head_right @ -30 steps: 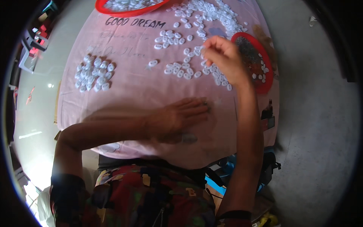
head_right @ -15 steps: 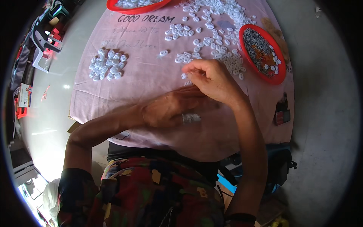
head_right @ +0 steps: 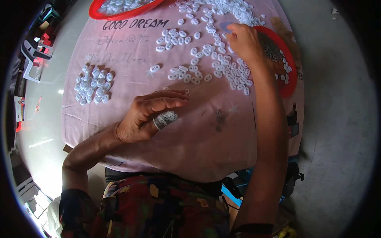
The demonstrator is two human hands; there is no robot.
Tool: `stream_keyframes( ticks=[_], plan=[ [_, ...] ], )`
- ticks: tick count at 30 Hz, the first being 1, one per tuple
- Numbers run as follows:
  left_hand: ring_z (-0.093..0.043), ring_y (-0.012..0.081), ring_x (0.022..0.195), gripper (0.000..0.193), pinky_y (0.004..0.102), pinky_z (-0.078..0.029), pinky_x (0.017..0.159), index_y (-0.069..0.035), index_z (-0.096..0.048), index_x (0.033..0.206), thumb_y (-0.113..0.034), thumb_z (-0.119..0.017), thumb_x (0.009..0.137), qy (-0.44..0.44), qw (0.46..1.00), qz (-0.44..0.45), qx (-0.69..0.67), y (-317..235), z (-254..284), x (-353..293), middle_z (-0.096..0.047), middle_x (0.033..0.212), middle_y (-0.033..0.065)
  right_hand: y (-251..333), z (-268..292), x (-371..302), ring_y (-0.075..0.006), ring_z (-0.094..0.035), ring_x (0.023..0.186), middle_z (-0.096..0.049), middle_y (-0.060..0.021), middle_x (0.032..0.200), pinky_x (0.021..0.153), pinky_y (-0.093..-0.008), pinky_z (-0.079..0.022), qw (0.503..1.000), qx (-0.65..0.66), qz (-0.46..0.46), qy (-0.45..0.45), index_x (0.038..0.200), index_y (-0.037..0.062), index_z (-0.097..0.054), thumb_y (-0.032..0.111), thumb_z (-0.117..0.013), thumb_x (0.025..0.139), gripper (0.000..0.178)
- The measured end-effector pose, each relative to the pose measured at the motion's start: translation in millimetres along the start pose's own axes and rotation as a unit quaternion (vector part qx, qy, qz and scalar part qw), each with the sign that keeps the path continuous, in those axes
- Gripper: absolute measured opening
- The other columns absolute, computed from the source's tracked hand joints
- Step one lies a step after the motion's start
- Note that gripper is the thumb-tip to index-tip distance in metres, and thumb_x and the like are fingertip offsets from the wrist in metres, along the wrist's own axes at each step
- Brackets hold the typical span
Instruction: The person assembles plastic cord locks by inserting small metal pins into plastic components by hand and then arranges the plastic pieces on the table.
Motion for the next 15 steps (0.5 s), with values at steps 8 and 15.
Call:
stream_keyframes(
  ticks=[8,15],
  plan=[
    [-0.065,0.0353,0.092,0.056,0.0390,-0.054,0.084,0.000,-0.062,0.111,0.009,-0.048,0.057,-0.097,0.991,-0.021,0.092,4,29,-1,-0.068,0.098,0.0144,-5,-17,1,-0.0244,-0.068,0.071,-0.070,-0.0126,0.081,0.067,-0.0342,-0.052,0.992,-0.109,-0.007,0.058,0.099,0.0040,-0.068,0.011,-0.067,0.080,0.020],
    [-0.056,0.0303,0.110,0.041,0.0424,-0.043,0.097,0.001,-0.060,0.108,-0.013,-0.064,0.069,0.118,0.963,-0.091,0.226,-51,-61,-48,-0.059,0.115,0.0148,112,-3,-96,-0.0136,-0.063,0.070,-0.068,-0.0121,0.079,0.065,-0.0276,-0.049,0.975,0.184,0.005,0.127,0.101,0.0003,-0.068,0.006,-0.062,0.085,0.018]
  ],
)
Point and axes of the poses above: each hand's wrist, its own x-axis towards the middle knuckle, its own z-axis out of the back of the hand, y = z × x, the point moved 9 cm from there along x, towards the middle knuckle
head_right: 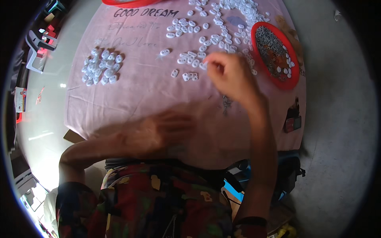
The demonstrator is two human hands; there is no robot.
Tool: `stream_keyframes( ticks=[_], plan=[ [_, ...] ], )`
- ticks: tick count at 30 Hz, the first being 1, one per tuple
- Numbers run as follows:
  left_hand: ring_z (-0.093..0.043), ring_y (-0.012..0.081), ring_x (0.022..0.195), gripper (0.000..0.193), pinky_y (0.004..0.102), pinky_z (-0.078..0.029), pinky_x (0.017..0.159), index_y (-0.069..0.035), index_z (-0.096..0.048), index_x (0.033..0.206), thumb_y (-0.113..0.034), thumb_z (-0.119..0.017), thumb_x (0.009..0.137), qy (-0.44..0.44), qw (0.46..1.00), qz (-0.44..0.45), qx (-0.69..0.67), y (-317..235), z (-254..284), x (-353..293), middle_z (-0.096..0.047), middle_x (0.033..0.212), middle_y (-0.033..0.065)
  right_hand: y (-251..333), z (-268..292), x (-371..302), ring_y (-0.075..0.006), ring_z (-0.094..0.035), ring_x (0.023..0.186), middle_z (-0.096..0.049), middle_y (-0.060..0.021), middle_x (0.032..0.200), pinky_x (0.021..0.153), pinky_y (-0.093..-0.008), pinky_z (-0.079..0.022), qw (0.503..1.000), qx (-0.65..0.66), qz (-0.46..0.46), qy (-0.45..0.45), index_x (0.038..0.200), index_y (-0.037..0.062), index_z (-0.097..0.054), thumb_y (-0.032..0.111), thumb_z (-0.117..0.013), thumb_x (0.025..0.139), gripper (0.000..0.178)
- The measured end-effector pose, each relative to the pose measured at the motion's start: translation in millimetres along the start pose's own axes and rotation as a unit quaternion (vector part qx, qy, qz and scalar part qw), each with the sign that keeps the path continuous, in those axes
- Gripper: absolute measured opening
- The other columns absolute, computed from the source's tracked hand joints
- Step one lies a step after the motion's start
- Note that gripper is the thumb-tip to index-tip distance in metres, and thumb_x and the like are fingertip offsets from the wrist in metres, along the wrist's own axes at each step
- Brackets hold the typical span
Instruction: The person assembles plastic cord locks by inserting small metal pins into plastic components by hand and then arranges the plastic pieces on the table.
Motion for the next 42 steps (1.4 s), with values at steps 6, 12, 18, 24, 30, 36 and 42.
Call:
stream_keyframes(
  ticks=[6,12,18,24,30,36,42],
  plan=[
    [-0.037,0.0330,0.138,0.053,0.0459,-0.031,0.113,0.000,-0.055,0.127,-0.018,-0.061,0.078,0.064,0.983,-0.027,0.168,-37,-37,-17,-0.048,0.140,0.0153,18,-2,-38,-0.0163,-0.066,0.072,-0.070,-0.0128,0.085,0.064,-0.0288,-0.051,0.997,-0.035,0.040,-0.061,0.101,-0.0005,-0.068,0.007,-0.065,0.085,0.019],
    [-0.044,0.0317,0.133,0.043,0.0450,-0.038,0.109,-0.004,-0.062,0.119,-0.014,-0.062,0.078,0.065,0.993,-0.074,0.064,-57,-43,-37,-0.052,0.135,0.0161,20,-11,-82,-0.0255,-0.066,0.071,-0.067,-0.0118,0.085,0.064,-0.0344,-0.051,0.996,-0.085,0.003,-0.023,0.094,0.0029,-0.066,0.010,-0.066,0.083,0.013],
    [-0.060,0.0347,0.112,0.034,0.0447,-0.048,0.096,-0.002,-0.065,0.110,-0.010,-0.066,0.078,-0.034,0.997,-0.022,-0.059,-42,-15,-31,-0.065,0.113,0.0147,26,-12,-101,-0.0348,-0.063,0.079,-0.063,-0.0132,0.086,0.069,-0.0405,-0.050,0.982,-0.156,0.041,-0.101,0.093,0.0045,-0.065,0.005,-0.060,0.083,0.011],
    [-0.065,0.0292,0.079,0.033,0.0370,-0.051,0.072,-0.006,-0.068,0.110,0.000,-0.066,0.077,-0.177,0.954,0.179,0.161,54,63,11,-0.066,0.087,0.0149,9,8,-110,-0.0356,-0.062,0.080,-0.062,-0.0154,0.090,0.071,-0.0407,-0.050,0.969,-0.184,0.022,-0.163,0.099,0.0042,-0.064,-0.001,-0.056,0.082,0.019],
    [-0.065,0.0320,0.081,0.029,0.0381,-0.051,0.074,-0.007,-0.069,0.105,-0.007,-0.068,0.077,-0.182,0.941,0.229,0.168,92,60,18,-0.065,0.086,0.0168,40,3,-89,-0.0347,-0.064,0.082,-0.064,-0.0167,0.092,0.072,-0.0410,-0.051,0.977,-0.079,0.046,-0.195,0.101,0.0028,-0.063,0.001,-0.054,0.086,0.017],
    [-0.065,0.0178,0.079,0.013,0.0300,-0.052,0.074,0.000,-0.067,0.097,-0.004,-0.065,0.085,-0.259,0.930,0.241,-0.098,96,48,4,-0.067,0.085,0.0060,30,-35,-60,-0.0358,-0.064,0.085,-0.065,-0.0173,0.095,0.073,-0.0411,-0.051,0.989,-0.089,0.051,-0.105,0.104,0.0035,-0.060,0.004,-0.055,0.089,0.016],
    [-0.060,0.0092,0.078,0.017,0.0239,-0.049,0.072,-0.002,-0.066,0.102,0.004,-0.062,0.086,-0.319,0.741,0.298,-0.511,107,26,-11,-0.067,0.088,0.0029,41,-20,-70,-0.0357,-0.063,0.081,-0.064,-0.0156,0.094,0.071,-0.0414,-0.050,0.970,-0.041,0.106,-0.213,0.103,0.0039,-0.060,0.004,-0.056,0.089,0.015]
  ],
)
Point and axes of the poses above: each hand's wrist, its own x-axis towards the middle knuckle, its own z-axis out of the back of the hand, y = z × x, the point moved 9 cm from there along x, towards the middle knuckle
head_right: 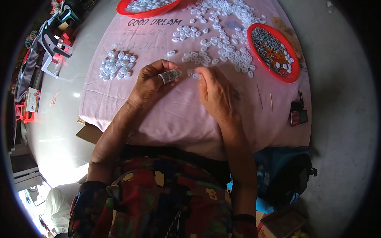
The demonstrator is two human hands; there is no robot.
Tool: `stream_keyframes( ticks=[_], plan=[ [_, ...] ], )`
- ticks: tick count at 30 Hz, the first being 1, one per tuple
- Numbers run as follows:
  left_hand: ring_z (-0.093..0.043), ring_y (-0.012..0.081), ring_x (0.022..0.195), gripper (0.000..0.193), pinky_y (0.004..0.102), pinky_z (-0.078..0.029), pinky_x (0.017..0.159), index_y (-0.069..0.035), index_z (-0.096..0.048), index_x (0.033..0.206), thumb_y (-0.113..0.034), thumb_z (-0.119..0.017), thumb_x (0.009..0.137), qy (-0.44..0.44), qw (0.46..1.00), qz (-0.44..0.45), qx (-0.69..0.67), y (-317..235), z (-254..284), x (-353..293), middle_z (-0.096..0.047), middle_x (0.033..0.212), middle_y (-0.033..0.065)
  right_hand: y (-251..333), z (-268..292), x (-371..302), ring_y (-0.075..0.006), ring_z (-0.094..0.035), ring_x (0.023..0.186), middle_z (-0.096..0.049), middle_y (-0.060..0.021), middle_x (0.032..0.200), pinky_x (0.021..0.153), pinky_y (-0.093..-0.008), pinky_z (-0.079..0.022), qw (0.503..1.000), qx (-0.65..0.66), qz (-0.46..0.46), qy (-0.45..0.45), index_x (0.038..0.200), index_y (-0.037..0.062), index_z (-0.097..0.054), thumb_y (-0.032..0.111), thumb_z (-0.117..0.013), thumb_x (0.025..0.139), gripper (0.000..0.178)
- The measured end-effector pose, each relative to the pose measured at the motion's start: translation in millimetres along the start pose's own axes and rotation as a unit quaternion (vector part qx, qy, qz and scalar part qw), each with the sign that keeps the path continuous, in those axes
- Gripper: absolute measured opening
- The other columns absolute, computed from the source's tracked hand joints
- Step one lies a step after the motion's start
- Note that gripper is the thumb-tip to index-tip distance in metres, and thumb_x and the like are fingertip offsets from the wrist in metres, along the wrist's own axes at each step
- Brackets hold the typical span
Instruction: The person assembles plastic cord locks by inserting small metal pins into plastic components by hand and then arranges the plastic pieces on the table.
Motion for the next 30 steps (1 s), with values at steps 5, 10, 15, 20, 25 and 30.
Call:
stream_keyframes(
  ticks=[5,10,15,20,25,30],
  plan=[
    [-0.060,0.0077,0.078,0.017,0.0215,-0.048,0.070,-0.003,-0.064,0.108,-0.003,-0.058,0.092,0.054,0.998,0.034,-0.013,-1,-8,-9,-0.067,0.089,0.0037,13,-17,-10,-0.0328,-0.062,0.075,-0.060,-0.0128,0.084,0.066,-0.0399,-0.050,0.995,-0.023,0.032,0.097,0.096,0.0041,-0.062,0.003,-0.058,0.087,0.010],
    [-0.059,0.0075,0.077,0.016,0.0201,-0.047,0.069,-0.005,-0.064,0.108,-0.007,-0.057,0.094,0.089,0.994,0.049,-0.028,3,-2,-9,-0.067,0.090,0.0034,14,-19,-12,-0.0316,-0.062,0.074,-0.059,-0.0108,0.083,0.065,-0.0390,-0.050,0.993,-0.014,0.050,0.102,0.095,0.0054,-0.062,0.003,-0.062,0.082,0.013],
    [-0.060,0.0102,0.077,0.013,0.0242,-0.049,0.070,-0.003,-0.066,0.100,-0.006,-0.059,0.089,-0.040,0.972,-0.098,0.211,-21,15,-12,-0.067,0.091,0.0049,16,-17,-11,-0.0315,-0.062,0.075,-0.060,-0.0108,0.084,0.065,-0.0391,-0.050,0.993,-0.007,0.040,0.112,0.094,0.0063,-0.062,0.003,-0.064,0.081,0.013],
    [-0.064,0.0239,0.081,0.022,0.0333,-0.051,0.073,-0.003,-0.068,0.100,-0.002,-0.062,0.079,0.017,0.839,-0.243,0.486,-29,-25,-18,-0.066,0.091,0.0111,5,-15,-12,-0.0326,-0.063,0.075,-0.062,-0.0122,0.084,0.065,-0.0388,-0.050,0.995,-0.021,0.017,0.099,0.092,0.0051,-0.060,0.004,-0.063,0.083,0.009],
    [-0.064,0.0329,0.083,0.030,0.0368,-0.051,0.075,-0.002,-0.068,0.095,0.006,-0.063,0.067,0.012,0.807,-0.233,0.543,-32,-23,-14,-0.063,0.089,0.0173,1,-13,-13,-0.0334,-0.063,0.074,-0.063,-0.0134,0.085,0.065,-0.0386,-0.050,0.996,0.015,0.009,0.083,0.094,0.0045,-0.059,0.005,-0.061,0.086,0.008],
    [-0.063,0.0209,0.078,0.016,0.0306,-0.051,0.071,-0.001,-0.066,0.096,0.000,-0.065,0.081,0.021,0.881,-0.199,0.428,-23,-14,-20,-0.065,0.088,0.0077,-1,-7,-13,-0.0286,-0.062,0.070,-0.063,-0.0127,0.084,0.063,-0.0342,-0.049,0.998,0.040,0.002,0.045,0.094,0.0039,-0.059,0.005,-0.060,0.089,0.006]
  ],
)
Point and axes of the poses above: each hand's wrist, its own x-axis towards the middle knuckle, its own z-axis out of the back of the hand, y = z × x, the point moved 9 cm from there along x, towards the middle knuckle
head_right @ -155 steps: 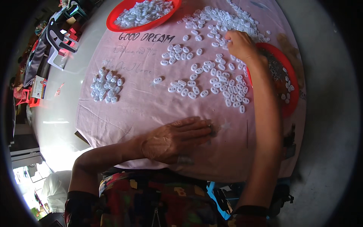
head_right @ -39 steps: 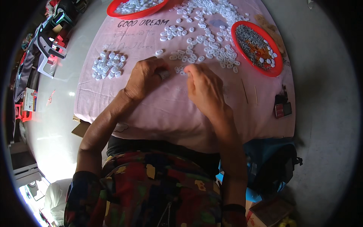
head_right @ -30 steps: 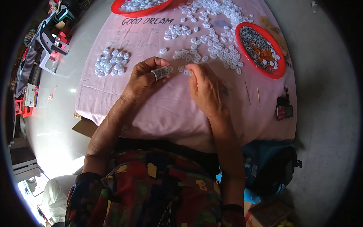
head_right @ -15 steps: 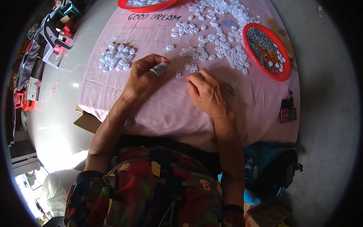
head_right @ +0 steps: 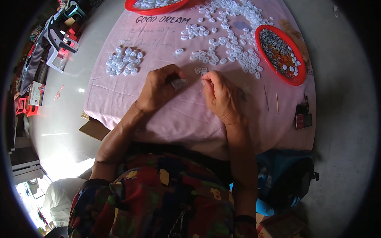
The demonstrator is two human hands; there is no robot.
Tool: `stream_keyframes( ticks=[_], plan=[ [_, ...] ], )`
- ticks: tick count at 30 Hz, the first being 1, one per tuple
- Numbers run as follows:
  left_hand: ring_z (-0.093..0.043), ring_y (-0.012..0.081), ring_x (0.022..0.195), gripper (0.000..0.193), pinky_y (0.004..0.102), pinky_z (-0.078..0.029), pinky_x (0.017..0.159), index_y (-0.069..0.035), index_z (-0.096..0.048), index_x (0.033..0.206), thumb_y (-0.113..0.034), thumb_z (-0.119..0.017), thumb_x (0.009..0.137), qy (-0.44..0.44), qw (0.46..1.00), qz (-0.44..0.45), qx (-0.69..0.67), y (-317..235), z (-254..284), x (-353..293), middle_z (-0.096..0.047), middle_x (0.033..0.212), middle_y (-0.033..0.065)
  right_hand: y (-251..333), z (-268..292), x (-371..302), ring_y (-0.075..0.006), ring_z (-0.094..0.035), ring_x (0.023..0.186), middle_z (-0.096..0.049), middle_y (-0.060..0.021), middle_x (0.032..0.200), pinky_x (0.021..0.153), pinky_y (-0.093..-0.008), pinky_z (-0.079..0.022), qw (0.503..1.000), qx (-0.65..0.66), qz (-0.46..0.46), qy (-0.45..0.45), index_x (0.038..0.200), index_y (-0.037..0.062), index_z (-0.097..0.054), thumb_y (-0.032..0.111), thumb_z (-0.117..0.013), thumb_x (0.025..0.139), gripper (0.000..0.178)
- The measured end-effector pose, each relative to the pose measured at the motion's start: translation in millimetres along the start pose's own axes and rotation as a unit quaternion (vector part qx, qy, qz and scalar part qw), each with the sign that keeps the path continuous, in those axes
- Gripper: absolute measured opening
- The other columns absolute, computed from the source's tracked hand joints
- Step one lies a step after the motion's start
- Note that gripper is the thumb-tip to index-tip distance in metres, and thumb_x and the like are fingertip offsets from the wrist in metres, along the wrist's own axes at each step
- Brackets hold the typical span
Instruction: The person assembles plastic cord locks by inserting small metal pins into plastic components by hand and then arranges the plastic pieces on the table.
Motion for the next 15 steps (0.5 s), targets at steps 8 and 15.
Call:
stream_keyframes(
  ticks=[8,15],
  plan=[
    [-0.053,0.0032,0.071,0.014,0.0169,-0.045,0.061,-0.003,-0.065,0.103,0.000,-0.057,0.091,0.035,0.892,0.210,-0.399,19,-10,-8,-0.064,0.090,-0.0018,-5,-7,-2,-0.0032,-0.054,0.074,-0.063,0.0012,0.088,0.064,-0.0193,-0.044,0.966,0.239,-0.098,-0.007,0.107,0.0000,-0.064,0.003,-0.064,0.089,0.018],
    [-0.050,0.0037,0.071,0.027,0.0162,-0.036,0.059,-0.006,-0.058,0.118,-0.013,-0.060,0.092,0.121,0.852,0.226,-0.456,12,-36,-15,-0.061,0.090,-0.0040,15,2,4,-0.0056,-0.059,0.078,-0.065,-0.0035,0.091,0.069,-0.0168,-0.045,0.980,0.198,-0.022,0.028,0.109,0.0028,-0.066,0.002,-0.063,0.090,0.019]
  ],
)
Point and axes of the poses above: each hand's wrist, its own x-axis towards the middle knuckle, its own z-axis out of the back of the hand, y = z × x, the point moved 9 cm from there along x, towards the middle knuckle
